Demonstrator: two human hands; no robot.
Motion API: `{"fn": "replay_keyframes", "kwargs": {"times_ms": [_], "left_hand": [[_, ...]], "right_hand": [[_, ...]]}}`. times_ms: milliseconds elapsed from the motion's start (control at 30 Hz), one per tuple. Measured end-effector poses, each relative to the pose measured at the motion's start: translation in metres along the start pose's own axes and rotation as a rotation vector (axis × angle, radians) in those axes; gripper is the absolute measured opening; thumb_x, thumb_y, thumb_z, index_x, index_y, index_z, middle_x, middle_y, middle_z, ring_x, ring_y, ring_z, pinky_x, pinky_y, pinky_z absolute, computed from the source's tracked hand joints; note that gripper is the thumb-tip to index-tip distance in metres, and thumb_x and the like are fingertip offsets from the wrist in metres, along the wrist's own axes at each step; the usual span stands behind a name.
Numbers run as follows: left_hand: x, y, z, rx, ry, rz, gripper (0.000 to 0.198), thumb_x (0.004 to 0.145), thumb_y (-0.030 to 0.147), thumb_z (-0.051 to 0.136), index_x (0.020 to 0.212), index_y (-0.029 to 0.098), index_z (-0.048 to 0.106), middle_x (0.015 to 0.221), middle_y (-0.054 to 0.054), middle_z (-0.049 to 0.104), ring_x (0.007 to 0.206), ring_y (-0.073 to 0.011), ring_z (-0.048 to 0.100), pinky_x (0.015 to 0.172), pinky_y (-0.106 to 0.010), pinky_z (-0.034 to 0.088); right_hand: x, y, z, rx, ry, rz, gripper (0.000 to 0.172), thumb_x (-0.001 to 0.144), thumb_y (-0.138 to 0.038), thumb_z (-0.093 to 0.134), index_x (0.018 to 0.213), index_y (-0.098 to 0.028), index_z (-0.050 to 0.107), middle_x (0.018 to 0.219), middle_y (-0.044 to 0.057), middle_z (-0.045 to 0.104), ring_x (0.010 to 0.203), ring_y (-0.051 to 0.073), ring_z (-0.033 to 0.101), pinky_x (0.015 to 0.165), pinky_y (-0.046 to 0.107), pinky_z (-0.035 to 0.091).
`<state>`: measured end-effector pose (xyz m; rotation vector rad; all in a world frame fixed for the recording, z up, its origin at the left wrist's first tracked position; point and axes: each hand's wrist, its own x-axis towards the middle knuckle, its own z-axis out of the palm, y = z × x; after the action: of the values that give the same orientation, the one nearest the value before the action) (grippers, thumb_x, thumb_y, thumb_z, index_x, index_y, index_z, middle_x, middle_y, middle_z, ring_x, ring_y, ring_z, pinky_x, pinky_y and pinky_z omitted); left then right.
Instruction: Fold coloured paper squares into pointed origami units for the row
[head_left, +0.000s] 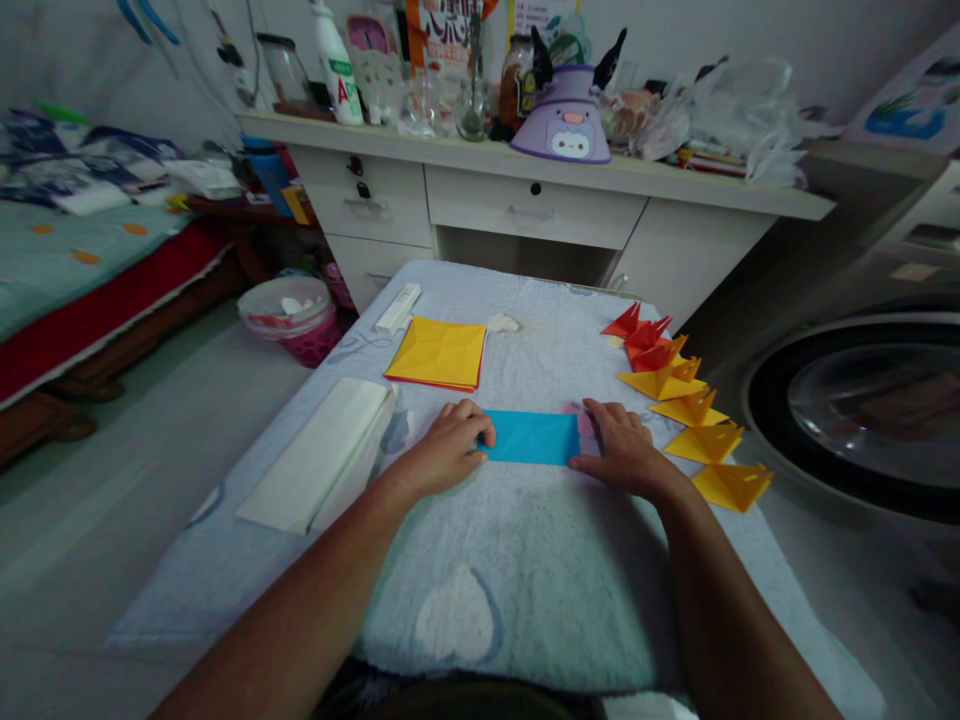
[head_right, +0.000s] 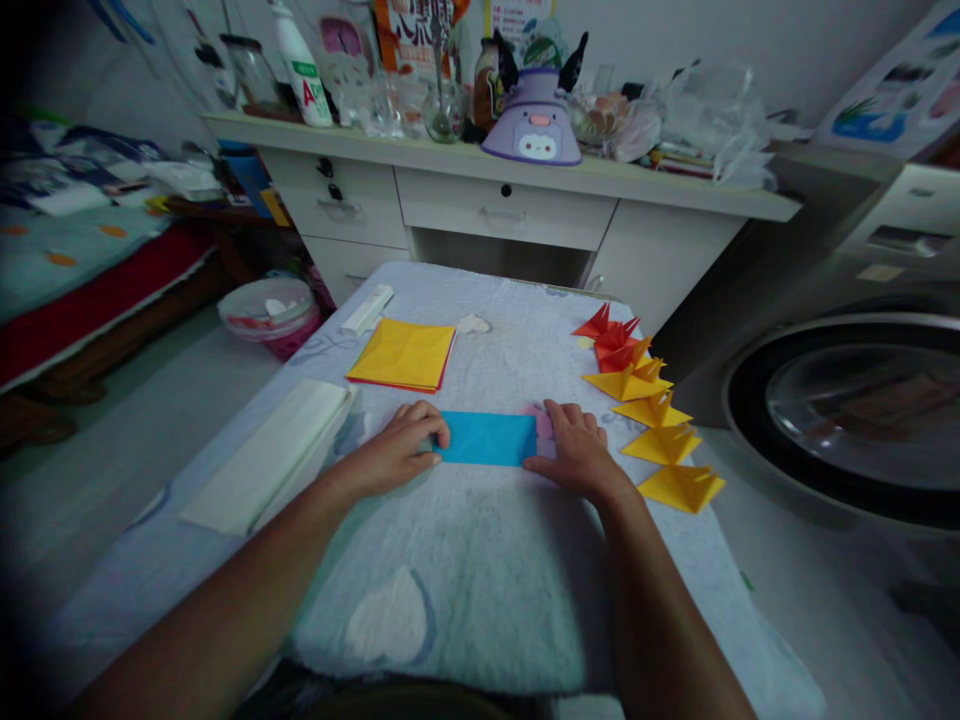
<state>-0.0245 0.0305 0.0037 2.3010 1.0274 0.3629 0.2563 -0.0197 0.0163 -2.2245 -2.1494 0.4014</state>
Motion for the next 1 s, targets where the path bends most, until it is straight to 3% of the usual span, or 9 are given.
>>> {"fn": "replay_keyframes", "kwargs": {"times_ms": [467, 567, 700, 833, 1000], "left_hand": [[0.001, -0.008, -0.003, -0.058, -0.021, 0.029, 0.030, 0.067, 0.003, 0.048, 0.088, 0.021, 0.057, 0.100, -0.002, 0.049, 0.103, -0.0209, 0.045, 0.094, -0.036, 0.037], [0.001, -0.008, -0.004, -0.062, -0.022, 0.024, 0.032, 0.063, 0.003, 0.047, 0.087, 0.021, 0.057, 0.098, -0.002, 0.049, 0.103, -0.0209, 0.046, 0.093, -0.036, 0.039], [0.002, -0.008, -0.003, -0.100, 0.012, 0.000, 0.032, 0.061, 0.003, 0.047, 0.087, 0.021, 0.056, 0.100, -0.003, 0.051, 0.104, -0.0213, 0.048, 0.095, -0.037, 0.040], [0.003, -0.006, 0.001, -0.159, 0.121, -0.051, 0.034, 0.066, 0.011, 0.055, 0.098, 0.021, 0.052, 0.108, -0.004, 0.050, 0.108, -0.0224, 0.050, 0.096, -0.038, 0.043], [0.002, -0.004, 0.006, -0.159, 0.179, -0.079, 0.058, 0.067, 0.023, 0.067, 0.121, 0.023, 0.046, 0.124, -0.009, 0.046, 0.122, -0.0281, 0.045, 0.104, -0.045, 0.040]], "right_hand": [[0.003, 0.017, 0.000, 0.154, 0.027, -0.085, 0.082, 0.068, -0.023, 0.061, 0.145, -0.016, 0.035, 0.135, 0.018, 0.047, 0.117, 0.035, 0.047, 0.099, 0.050, 0.038], [0.006, 0.016, 0.001, 0.287, 0.065, -0.091, 0.072, 0.075, -0.031, 0.058, 0.143, -0.016, 0.038, 0.130, 0.016, 0.050, 0.116, 0.031, 0.049, 0.100, 0.046, 0.039], [0.009, 0.002, 0.009, 0.335, 0.214, -0.153, 0.059, 0.082, -0.049, 0.056, 0.132, -0.019, 0.050, 0.127, 0.014, 0.051, 0.117, 0.031, 0.048, 0.101, 0.047, 0.038], [0.012, -0.011, 0.019, 0.254, 0.265, -0.185, 0.043, 0.082, -0.045, 0.061, 0.118, -0.022, 0.061, 0.124, 0.013, 0.053, 0.114, 0.032, 0.048, 0.098, 0.050, 0.038], [0.012, -0.012, 0.022, 0.295, 0.298, -0.209, 0.031, 0.083, -0.033, 0.059, 0.111, -0.022, 0.061, 0.124, 0.012, 0.054, 0.113, 0.029, 0.048, 0.097, 0.048, 0.039]]}}
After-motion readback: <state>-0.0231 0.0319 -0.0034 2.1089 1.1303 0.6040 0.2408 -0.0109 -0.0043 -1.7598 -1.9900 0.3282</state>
